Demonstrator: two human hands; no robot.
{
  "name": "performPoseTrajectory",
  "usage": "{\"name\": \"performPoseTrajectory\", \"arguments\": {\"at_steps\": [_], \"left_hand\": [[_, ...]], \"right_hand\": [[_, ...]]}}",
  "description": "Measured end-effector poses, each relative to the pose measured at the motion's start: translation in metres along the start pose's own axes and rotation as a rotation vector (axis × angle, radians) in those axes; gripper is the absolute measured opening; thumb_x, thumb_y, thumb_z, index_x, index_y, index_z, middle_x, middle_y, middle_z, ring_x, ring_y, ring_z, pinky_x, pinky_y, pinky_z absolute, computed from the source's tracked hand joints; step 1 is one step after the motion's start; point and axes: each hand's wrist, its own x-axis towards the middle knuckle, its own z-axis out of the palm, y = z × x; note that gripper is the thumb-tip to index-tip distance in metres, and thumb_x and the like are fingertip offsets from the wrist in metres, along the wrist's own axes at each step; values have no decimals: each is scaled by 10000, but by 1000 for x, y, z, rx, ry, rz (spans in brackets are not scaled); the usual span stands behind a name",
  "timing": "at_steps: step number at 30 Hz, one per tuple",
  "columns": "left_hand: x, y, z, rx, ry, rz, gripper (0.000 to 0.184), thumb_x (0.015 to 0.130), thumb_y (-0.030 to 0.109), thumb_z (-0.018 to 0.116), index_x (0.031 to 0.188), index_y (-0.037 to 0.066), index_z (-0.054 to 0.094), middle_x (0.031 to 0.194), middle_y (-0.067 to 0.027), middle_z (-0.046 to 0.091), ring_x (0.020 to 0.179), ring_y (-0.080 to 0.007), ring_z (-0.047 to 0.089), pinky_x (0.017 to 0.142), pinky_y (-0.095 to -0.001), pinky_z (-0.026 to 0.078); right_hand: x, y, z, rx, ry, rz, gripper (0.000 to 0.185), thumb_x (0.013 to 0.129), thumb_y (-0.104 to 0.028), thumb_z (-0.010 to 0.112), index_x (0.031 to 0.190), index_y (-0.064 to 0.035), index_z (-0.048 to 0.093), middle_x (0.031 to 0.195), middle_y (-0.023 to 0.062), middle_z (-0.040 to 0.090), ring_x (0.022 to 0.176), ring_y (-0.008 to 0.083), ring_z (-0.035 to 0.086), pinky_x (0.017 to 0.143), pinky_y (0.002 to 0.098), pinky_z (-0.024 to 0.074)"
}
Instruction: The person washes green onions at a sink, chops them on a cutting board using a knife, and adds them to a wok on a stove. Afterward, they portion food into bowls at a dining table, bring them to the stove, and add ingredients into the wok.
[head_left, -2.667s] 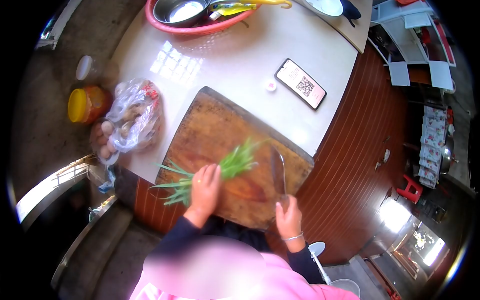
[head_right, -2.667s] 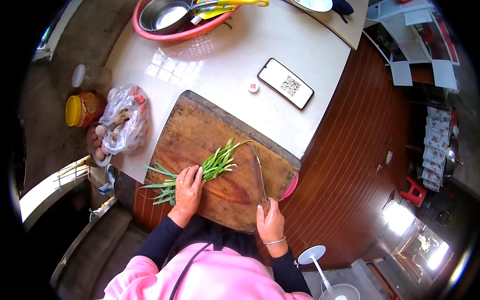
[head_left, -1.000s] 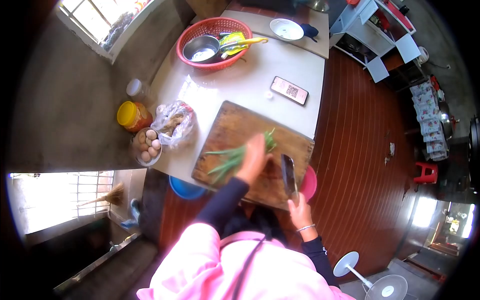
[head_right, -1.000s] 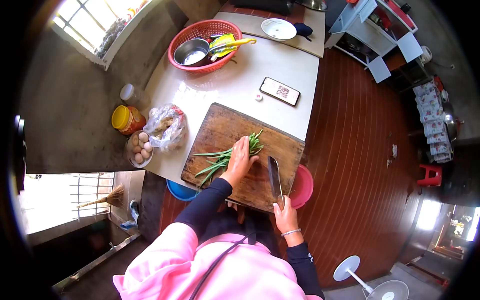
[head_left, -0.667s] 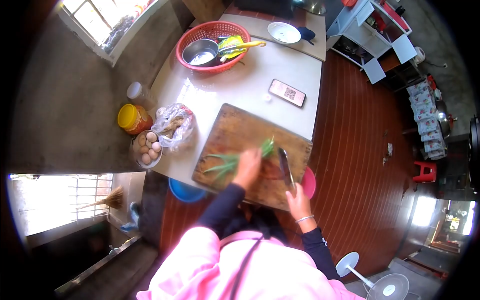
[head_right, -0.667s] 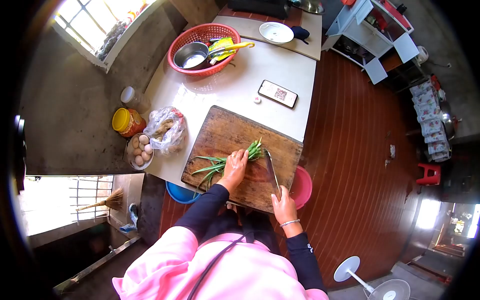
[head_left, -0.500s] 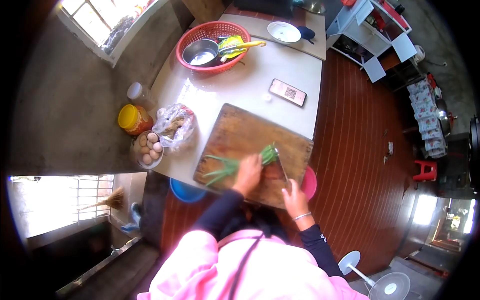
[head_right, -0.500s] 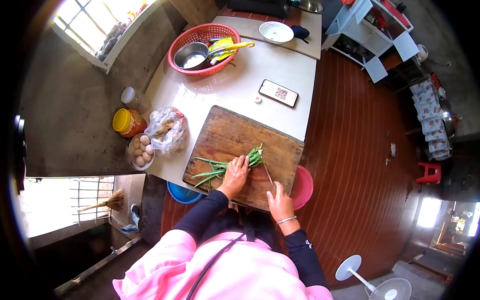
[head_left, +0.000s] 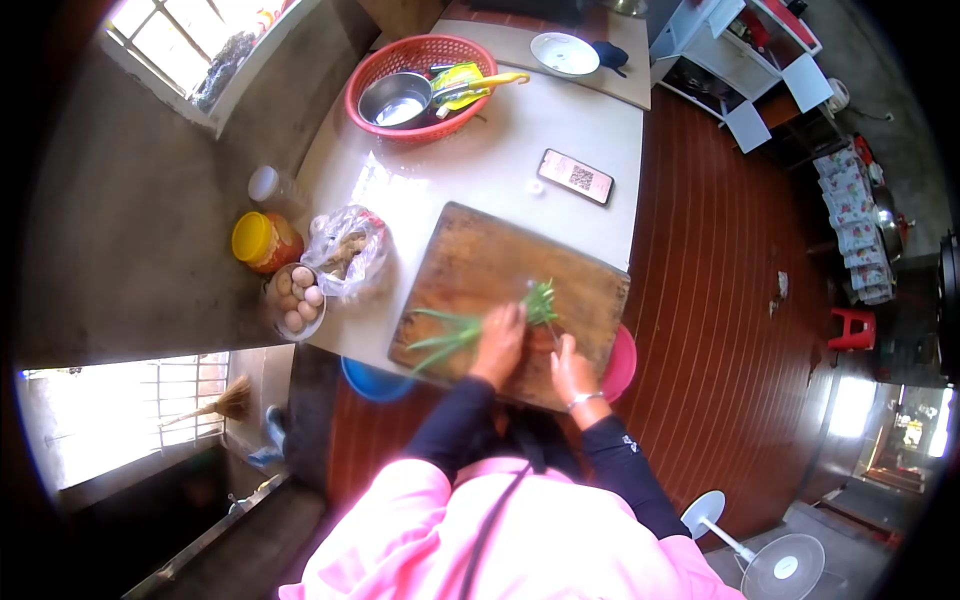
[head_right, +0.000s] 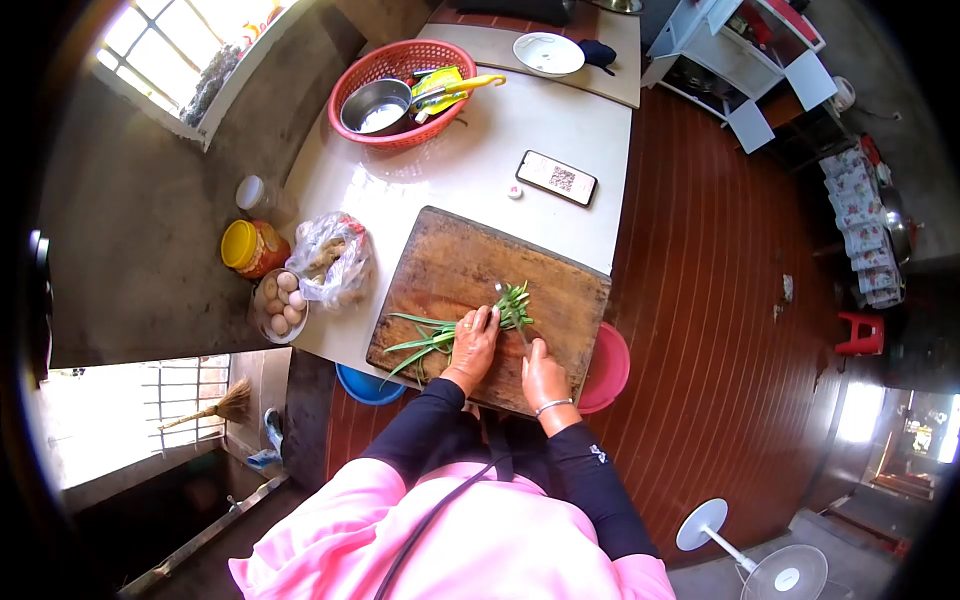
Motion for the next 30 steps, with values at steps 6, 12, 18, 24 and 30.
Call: {"name": "performPoseTrajectory", "arguments": {"at_steps": [6, 12, 18, 24, 30], "left_hand": [[3, -2, 3, -279, 133, -102, 404, 682, 62, 624, 1073, 30, 528, 991, -124, 530, 921, -306, 495, 787, -381, 405], [2, -8, 4, -377, 157, -186, 233, 665, 49, 651, 880, 32, 565, 887, -122, 559, 859, -304, 511, 770, -384, 417], [-3, -12, 12, -343, 167, -82, 201, 683, 44, 627, 873, 24, 569, 902, -111, 552, 856, -295, 510, 750, -378, 428], [3, -3, -10, -248, 190, -42, 152, 737, 45, 566, 882, 7, 587, 876, -119, 527, 835, -294, 506, 744, -369, 422], [-1, -12, 2, -355, 158, -131, 117, 724, 26, 564, 831, 19, 611, 849, -113, 551, 821, -298, 517, 737, -365, 428]], "right_hand": [[-15, -5, -31, 35, 37, 15, 362, 836, -205, 521, 1118, -49, 355, 676, 257, 580, 617, 417, 575, 540, 503, 459], [-34, -12, -34, -49, -38, -35, 345, 833, -201, 523, 1102, -52, 368, 641, 242, 573, 590, 418, 570, 523, 502, 456], [-13, -4, 0, -56, -30, -51, 337, 827, -182, 521, 1095, -47, 367, 627, 238, 569, 583, 421, 566, 529, 509, 447], [-12, 5, -14, 105, 45, -21, 357, 828, -185, 520, 1109, -51, 345, 619, 250, 563, 589, 429, 562, 529, 507, 437], [-36, -23, -40, 13, -79, -53, 327, 838, -198, 504, 1090, -43, 366, 609, 232, 568, 586, 421, 566, 534, 505, 449]]}}
